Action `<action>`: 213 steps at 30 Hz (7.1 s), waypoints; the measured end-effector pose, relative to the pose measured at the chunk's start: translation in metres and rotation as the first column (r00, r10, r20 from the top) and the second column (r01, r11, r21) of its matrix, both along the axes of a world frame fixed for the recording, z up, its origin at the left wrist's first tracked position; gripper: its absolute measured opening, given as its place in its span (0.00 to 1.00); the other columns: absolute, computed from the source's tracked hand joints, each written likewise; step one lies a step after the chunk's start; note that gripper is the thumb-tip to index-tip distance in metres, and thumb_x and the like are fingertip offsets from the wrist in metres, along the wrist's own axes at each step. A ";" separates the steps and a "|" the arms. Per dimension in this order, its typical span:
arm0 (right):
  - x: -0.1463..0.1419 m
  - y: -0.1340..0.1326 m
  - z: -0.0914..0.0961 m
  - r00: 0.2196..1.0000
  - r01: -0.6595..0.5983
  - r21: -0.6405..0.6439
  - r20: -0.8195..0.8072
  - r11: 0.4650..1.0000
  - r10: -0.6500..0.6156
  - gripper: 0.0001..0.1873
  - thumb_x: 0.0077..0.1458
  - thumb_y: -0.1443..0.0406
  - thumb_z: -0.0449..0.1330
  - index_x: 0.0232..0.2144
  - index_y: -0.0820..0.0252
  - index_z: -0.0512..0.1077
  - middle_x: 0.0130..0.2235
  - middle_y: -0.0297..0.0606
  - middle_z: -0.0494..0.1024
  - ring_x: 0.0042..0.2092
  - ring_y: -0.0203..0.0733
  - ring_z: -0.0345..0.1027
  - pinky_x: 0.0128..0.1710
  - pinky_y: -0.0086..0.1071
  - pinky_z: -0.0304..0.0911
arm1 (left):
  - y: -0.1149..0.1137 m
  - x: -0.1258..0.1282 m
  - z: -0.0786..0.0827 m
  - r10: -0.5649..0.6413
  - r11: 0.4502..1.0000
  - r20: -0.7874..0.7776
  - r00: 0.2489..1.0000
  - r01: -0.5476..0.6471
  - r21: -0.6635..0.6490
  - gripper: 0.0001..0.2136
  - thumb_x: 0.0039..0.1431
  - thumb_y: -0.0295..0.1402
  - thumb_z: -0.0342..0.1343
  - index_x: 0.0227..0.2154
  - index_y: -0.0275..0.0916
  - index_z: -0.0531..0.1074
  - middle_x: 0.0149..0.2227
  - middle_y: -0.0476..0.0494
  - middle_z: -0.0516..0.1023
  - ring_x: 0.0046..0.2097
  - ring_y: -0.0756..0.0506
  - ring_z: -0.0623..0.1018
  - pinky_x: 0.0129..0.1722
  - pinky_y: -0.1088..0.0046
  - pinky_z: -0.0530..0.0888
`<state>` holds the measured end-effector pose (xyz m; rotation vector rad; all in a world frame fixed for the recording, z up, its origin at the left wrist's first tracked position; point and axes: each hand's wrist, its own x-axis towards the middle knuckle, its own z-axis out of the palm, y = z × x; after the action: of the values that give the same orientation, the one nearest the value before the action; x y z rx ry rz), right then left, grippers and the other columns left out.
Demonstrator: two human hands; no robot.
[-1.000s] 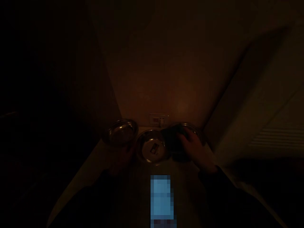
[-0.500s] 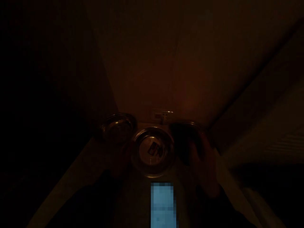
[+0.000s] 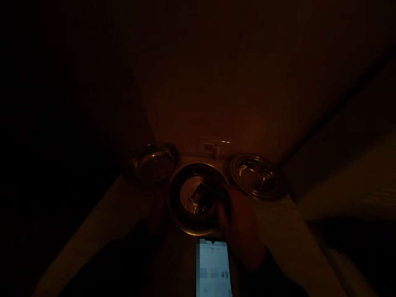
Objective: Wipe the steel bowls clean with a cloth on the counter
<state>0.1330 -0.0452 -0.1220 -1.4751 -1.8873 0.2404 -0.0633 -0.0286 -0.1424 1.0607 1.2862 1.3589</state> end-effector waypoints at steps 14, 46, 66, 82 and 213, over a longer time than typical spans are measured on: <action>-0.016 0.035 0.017 0.846 -0.170 -0.181 0.478 0.969 0.238 0.19 0.59 0.65 0.47 0.52 0.59 0.63 0.45 0.45 0.75 0.42 0.47 0.72 0.40 0.38 0.66 | 0.002 -0.003 -0.004 0.070 0.981 -0.069 0.995 -0.081 -0.178 0.15 0.57 0.34 0.46 0.42 0.35 0.73 0.46 0.40 0.77 0.48 0.41 0.75 0.49 0.63 0.69; -0.048 0.038 0.014 0.556 -0.488 -0.450 0.500 0.748 0.664 0.20 0.59 0.69 0.49 0.53 0.62 0.66 0.56 0.45 0.68 0.59 0.50 0.54 0.53 0.45 0.61 | 0.006 0.003 -0.012 0.085 0.982 0.067 0.994 -0.073 -0.177 0.16 0.59 0.38 0.45 0.40 0.36 0.74 0.44 0.41 0.78 0.47 0.41 0.75 0.50 0.64 0.68; -0.052 0.040 0.019 0.523 -0.327 -0.447 0.648 0.833 0.553 0.19 0.59 0.67 0.49 0.52 0.62 0.66 0.48 0.46 0.75 0.48 0.53 0.65 0.37 0.41 0.69 | 0.010 -0.009 -0.009 -0.019 0.986 0.020 1.000 0.022 -0.167 0.15 0.57 0.36 0.48 0.41 0.36 0.74 0.46 0.42 0.77 0.48 0.42 0.75 0.49 0.67 0.68; -0.042 0.033 0.021 0.467 -0.505 -0.460 0.566 0.730 0.679 0.22 0.58 0.67 0.52 0.55 0.47 0.64 0.57 0.36 0.67 0.53 0.48 0.63 0.39 0.39 0.69 | 0.011 -0.016 -0.003 -0.044 0.994 -0.273 0.961 0.014 -0.112 0.15 0.58 0.38 0.48 0.39 0.36 0.77 0.41 0.43 0.80 0.45 0.40 0.76 0.48 0.65 0.70; -0.038 0.056 0.019 0.570 -0.418 -0.463 0.536 0.782 0.623 0.16 0.60 0.66 0.51 0.49 0.57 0.70 0.49 0.46 0.74 0.52 0.46 0.64 0.46 0.37 0.64 | 0.016 -0.007 -0.009 0.035 0.998 -0.269 0.962 -0.050 -0.046 0.19 0.58 0.36 0.50 0.51 0.34 0.70 0.53 0.41 0.73 0.54 0.43 0.72 0.55 0.66 0.68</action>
<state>0.0955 0.0112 -0.1026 -1.1965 -3.0124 0.2938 -0.0698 -0.0127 -0.1518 1.2178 1.5422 1.2353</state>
